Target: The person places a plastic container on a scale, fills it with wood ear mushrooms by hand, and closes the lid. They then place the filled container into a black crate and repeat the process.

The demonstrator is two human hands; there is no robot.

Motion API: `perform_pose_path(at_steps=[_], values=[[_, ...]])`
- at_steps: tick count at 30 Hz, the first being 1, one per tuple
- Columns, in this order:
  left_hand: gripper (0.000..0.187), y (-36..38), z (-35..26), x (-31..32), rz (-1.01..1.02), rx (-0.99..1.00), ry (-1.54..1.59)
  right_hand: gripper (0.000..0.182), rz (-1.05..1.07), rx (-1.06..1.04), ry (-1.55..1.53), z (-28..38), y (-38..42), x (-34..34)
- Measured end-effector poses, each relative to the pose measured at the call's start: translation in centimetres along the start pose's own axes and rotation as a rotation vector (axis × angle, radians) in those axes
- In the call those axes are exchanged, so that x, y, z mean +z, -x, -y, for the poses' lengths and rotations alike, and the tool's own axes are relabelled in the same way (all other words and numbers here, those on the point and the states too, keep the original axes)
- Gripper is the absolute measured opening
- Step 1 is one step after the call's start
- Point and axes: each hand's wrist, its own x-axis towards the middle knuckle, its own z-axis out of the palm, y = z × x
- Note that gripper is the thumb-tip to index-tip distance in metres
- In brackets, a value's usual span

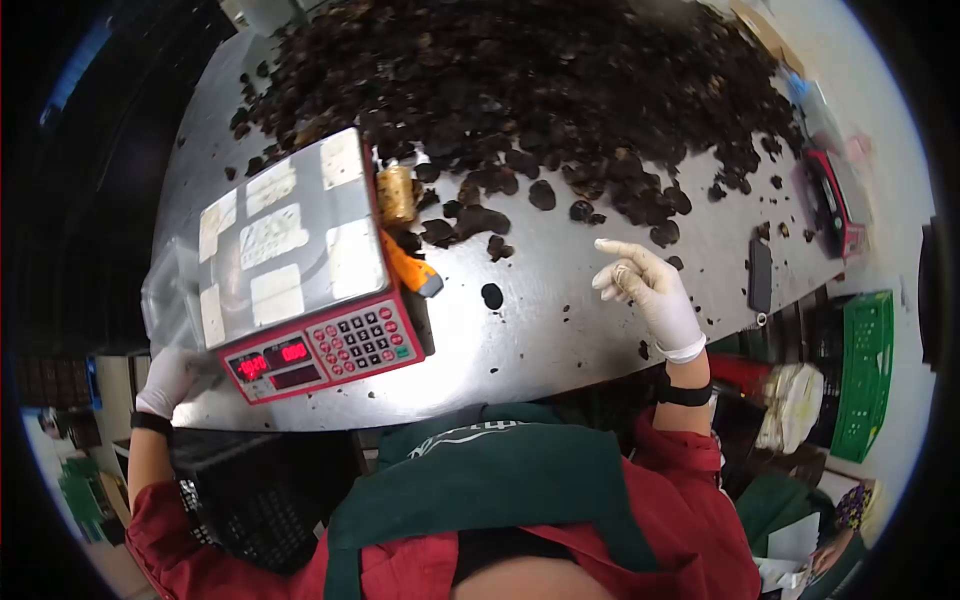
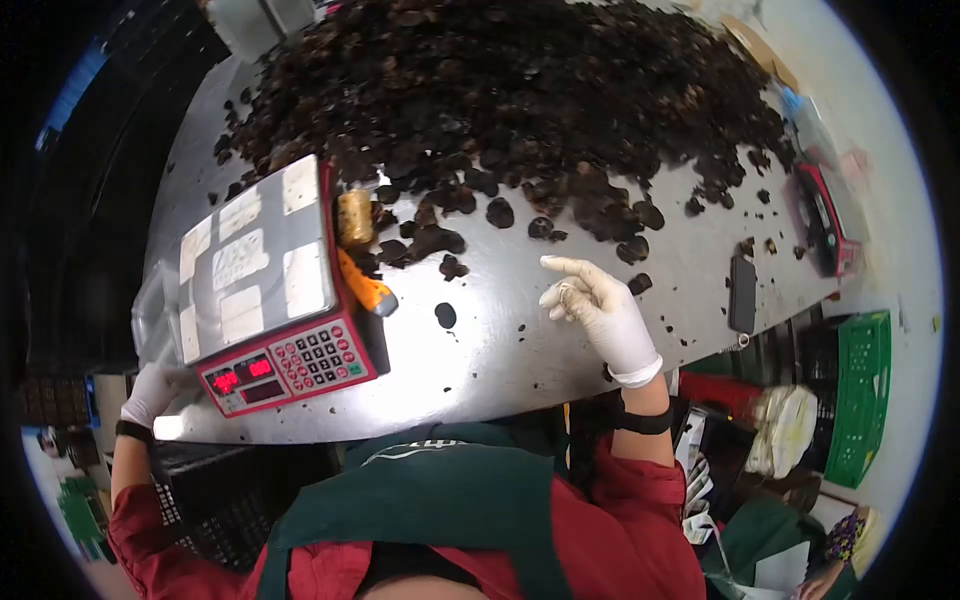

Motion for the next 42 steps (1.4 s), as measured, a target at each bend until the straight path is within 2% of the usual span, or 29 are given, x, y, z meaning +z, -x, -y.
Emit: perform_pose_path(at_steps=[1, 2, 4, 6, 7, 9, 10, 11, 12, 13, 15, 17, 18, 19, 21, 22, 24, 25, 27, 29, 31, 33, 34, 35, 37, 38, 41, 42], values=[[0.024, -0.1, -0.9, -0.4, 0.031, -0.052, -0.142, 0.034, -0.016, 0.009, -0.009, -0.4, 0.0, -0.2], [0.024, 0.2, -1.7, -0.8, 0.037, -0.042, -0.150, 0.033, -0.023, -0.001, 0.053, -0.7, -0.3, -0.3], [0.024, 0.9, -2.8, -1.2, -0.091, -0.056, -0.226, 0.033, -0.025, -0.006, 0.113, -0.7, -1.5, -0.1], [0.022, 1.1, -2.6, -0.9, -0.132, -0.076, -0.251, 0.038, 0.012, -0.038, 0.310, -0.2, -3.7, 1.1], [0.021, 1.2, -2.5, -0.8, -0.177, -0.097, -0.272, 0.038, 0.013, -0.035, 0.309, 0.1, -5.0, 1.9], [0.023, 1.2, -2.9, -1.2, -0.167, -0.159, -0.305, 0.042, 0.124, -0.174, 0.565, 0.4, -7.8, 3.5], [0.025, 1.3, -3.0, -1.5, -0.160, -0.220, -0.340, 0.042, 0.129, -0.172, 0.567, 0.4, -9.1, 4.4], [0.025, 1.3, -2.8, -1.7, -0.156, -0.221, -0.337, 0.047, 0.144, -0.311, 0.738, 0.2, -10.4, 5.3], [0.027, 1.4, -2.6, -1.9, -0.184, -0.235, -0.298, 0.052, 0.159, -0.454, 0.908, 0.0, -11.5, 6.2], [0.029, 1.5, -2.4, -2.2, -0.212, -0.249, -0.259, 0.052, 0.163, -0.453, 0.909, 0.0, -12.4, 7.1], [0.023, 1.9, -2.5, -3.2, -0.226, -0.220, -0.274, 0.064, 0.166, -0.520, 0.989, 0.1, -14.0, 9.1], [0.017, 2.1, -1.3, -4.4, -0.276, -0.132, 0.008, 0.076, 0.191, -0.538, 0.936, -0.6, -15.3, 11.6], [0.013, 2.4, -1.4, -5.3, -0.327, -0.183, 0.082, 0.080, 0.205, -0.517, 1.000, -0.9, -15.4, 12.7], [0.008, 2.6, -1.5, -6.5, -0.389, -0.171, 0.049, 0.079, 0.193, -0.545, 1.096, -1.5, -15.4, 13.7], [0.006, 3.1, -3.3, -8.9, -0.505, -0.134, 0.203, 0.063, 0.057, -0.657, 1.108, -3.0, -15.6, 14.8], [0.007, 3.2, -5.1, -9.9, -0.557, -0.123, 0.214, 0.063, 0.059, -0.657, 1.110, -3.5, -15.7, 14.8], [0.008, 3.0, -9.4, -10.7, -0.641, -0.100, 0.210, 0.046, 0.025, -0.653, 1.084, -4.2, -15.7, 14.2], [0.008, 2.6, -11.8, -10.6, -0.640, -0.105, 0.216, 0.046, 0.031, -0.655, 1.088, -4.4, -15.5, 13.9], [0.008, 1.5, -16.6, -10.1, -0.742, 0.194, -0.081, 0.042, -0.047, -0.711, 1.102, -4.6, -15.1, 12.9], [0.010, 0.2, -20.8, -9.2, -0.671, 0.291, -0.041, 0.044, -0.019, -0.671, 1.103, -4.3, -14.9, 12.5], [0.018, -1.2, -23.1, -7.8, -0.560, 0.312, -0.021, 0.048, -0.080, -0.677, 0.975, -3.9, -14.8, 12.6], [0.028, -2.3, -24.9, -7.0, -0.446, 0.351, 0.056, 0.049, -0.092, -0.707, 1.028, -3.3, -15.3, 13.6], [0.044, -2.5, -25.5, -6.9, -0.382, 0.400, 0.116, 0.050, -0.104, -0.731, 1.080, -3.0, -15.6, 14.1], [0.044, -2.4, -26.2, -7.1, -0.384, 0.412, 0.113, 0.050, -0.044, -0.694, 1.159, -3.5, -16.3, 14.4], [0.058, -1.4, -27.1, -7.9, -0.411, 0.458, -0.039, 0.046, -0.022, -0.670, 1.206, -3.8, -16.1, 14.3], [0.065, -0.8, -27.0, -8.3, -0.344, 0.417, -0.038, 0.046, -0.033, -0.666, 1.210, -3.8, -15.5, 13.9], [0.063, 0.7, -25.1, -8.5, -0.387, 0.365, -0.036, 0.035, -0.061, -0.745, 1.138, -4.4, -13.9, 11.3], [0.061, 1.0, -24.4, -8.9, -0.369, 0.326, -0.029, 0.028, -0.109, -0.690, 1.085, -5.4, -13.8, 10.8]])
